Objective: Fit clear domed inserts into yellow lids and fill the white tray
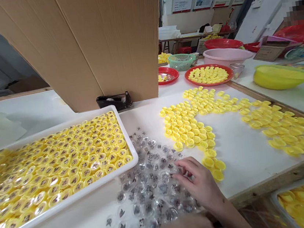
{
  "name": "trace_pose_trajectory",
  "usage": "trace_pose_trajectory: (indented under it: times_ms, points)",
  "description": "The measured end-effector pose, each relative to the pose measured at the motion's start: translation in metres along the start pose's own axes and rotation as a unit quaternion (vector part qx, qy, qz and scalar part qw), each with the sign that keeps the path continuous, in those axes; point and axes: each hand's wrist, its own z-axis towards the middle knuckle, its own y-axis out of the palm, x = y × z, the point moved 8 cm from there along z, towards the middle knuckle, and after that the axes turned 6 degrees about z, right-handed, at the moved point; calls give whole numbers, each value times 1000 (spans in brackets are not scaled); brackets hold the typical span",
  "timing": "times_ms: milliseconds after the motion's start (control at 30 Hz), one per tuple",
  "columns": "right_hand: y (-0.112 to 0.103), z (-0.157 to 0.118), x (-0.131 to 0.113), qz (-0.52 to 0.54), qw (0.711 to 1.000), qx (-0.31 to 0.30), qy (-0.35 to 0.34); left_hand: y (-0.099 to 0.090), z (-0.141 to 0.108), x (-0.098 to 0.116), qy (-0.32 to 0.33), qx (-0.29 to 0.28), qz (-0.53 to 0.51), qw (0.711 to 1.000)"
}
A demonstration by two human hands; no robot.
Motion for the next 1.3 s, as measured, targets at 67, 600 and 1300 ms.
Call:
trace_pose_trajectory:
  times_ms: [67,600,1300]
  points:
    - [-13,-17,16,23,999,45,19,4,24,-37,-63,1,0,998]
    - [-33,-48,50,91,973,202,61,82,106,-127,-300,-34,41,952]
    - [7,-13,-12,285,958,24,8,61,-32,-103,-397,53,-659,637]
